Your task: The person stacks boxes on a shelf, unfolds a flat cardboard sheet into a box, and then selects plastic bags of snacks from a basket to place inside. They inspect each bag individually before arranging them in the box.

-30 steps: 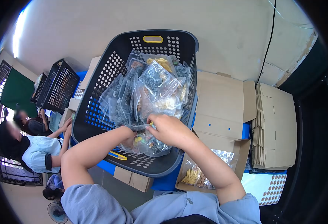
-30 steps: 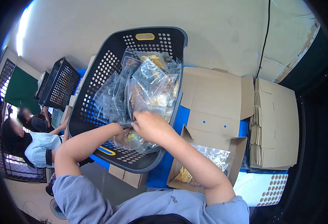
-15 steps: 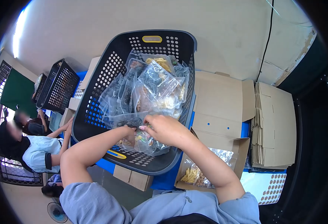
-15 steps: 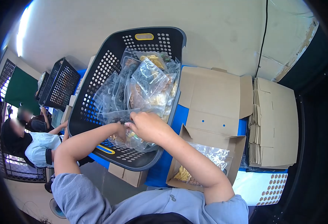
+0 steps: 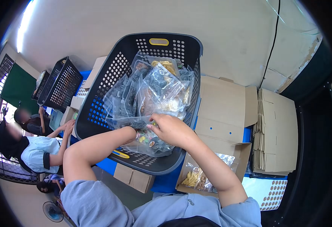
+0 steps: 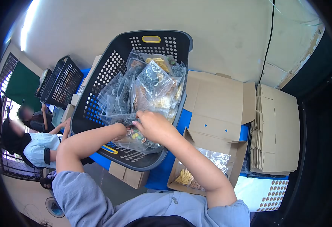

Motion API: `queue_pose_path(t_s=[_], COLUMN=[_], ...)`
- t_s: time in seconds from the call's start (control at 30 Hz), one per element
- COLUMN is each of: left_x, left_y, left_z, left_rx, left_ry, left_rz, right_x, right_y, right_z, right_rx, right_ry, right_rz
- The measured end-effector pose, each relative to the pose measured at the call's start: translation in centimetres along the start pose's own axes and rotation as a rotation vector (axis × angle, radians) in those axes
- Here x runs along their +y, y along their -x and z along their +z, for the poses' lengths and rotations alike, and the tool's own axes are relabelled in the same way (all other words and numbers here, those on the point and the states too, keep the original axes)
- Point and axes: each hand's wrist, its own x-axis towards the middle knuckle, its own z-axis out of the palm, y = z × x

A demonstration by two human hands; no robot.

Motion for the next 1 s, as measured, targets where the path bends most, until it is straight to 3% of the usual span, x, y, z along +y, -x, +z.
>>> queue_pose_path(t_s=[0.1, 0.2, 0.33, 0.4, 0.53, 0.6, 0.73, 0.8, 0.9, 0.97, 1.0], left_x=[-0.3, 1.9, 1.4, 0.8, 0.4, 0.4, 0.7, 0.6, 2.8, 2.9, 2.7], left_y=[-5.9, 16.0, 15.9, 16.6, 16.7, 17.3, 16.0, 13.8, 20.3, 19.4, 21.0], left_z=[2.5, -5.5, -5.0, -5.5, -5.1, -5.6, -5.3, -5.1, -6.3, -6.3, -6.8], left_rx=[-0.11, 0.084, 0.254, 0.191, 0.329, 0.196, 0.206, 0.091, -0.014, -0.094, -0.049], left_ry=[-0.035, 0.0, 0.096, -0.134, -0.019, 0.035, 0.03, 0.02, 0.248, 0.237, 0.211], left_rz=[-0.173, -0.05, -0.028, 0.185, 0.302, 0.368, 0.358, 0.307, 0.211, 0.177, 0.305], right_x=[-0.2, -0.4, -0.5, -0.5, -0.6, -0.7, -0.7, -0.2, -0.6, -0.8, -0.8], right_y=[0.1, -0.1, 0.0, 0.0, 0.0, 0.0, 0.0, 0.1, 0.2, 0.2, 0.2], right_z=[-0.1, -0.1, 0.0, 0.0, -0.3, -0.3, -0.3, 0.1, -0.4, -0.5, -0.4], right_rx=[0.004, -0.025, -0.077, -0.09, -0.129, -0.127, -0.12, -0.1, -0.075, -0.075, -0.073], right_ry=[-0.01, -0.012, 0.026, 0.022, 0.026, 0.032, 0.025, 0.02, 0.019, 0.018, 0.022], right_rz=[0.0, 0.001, 0.01, 0.013, 0.033, 0.024, 0.014, 0.005, -0.003, 0.003, 0.004])
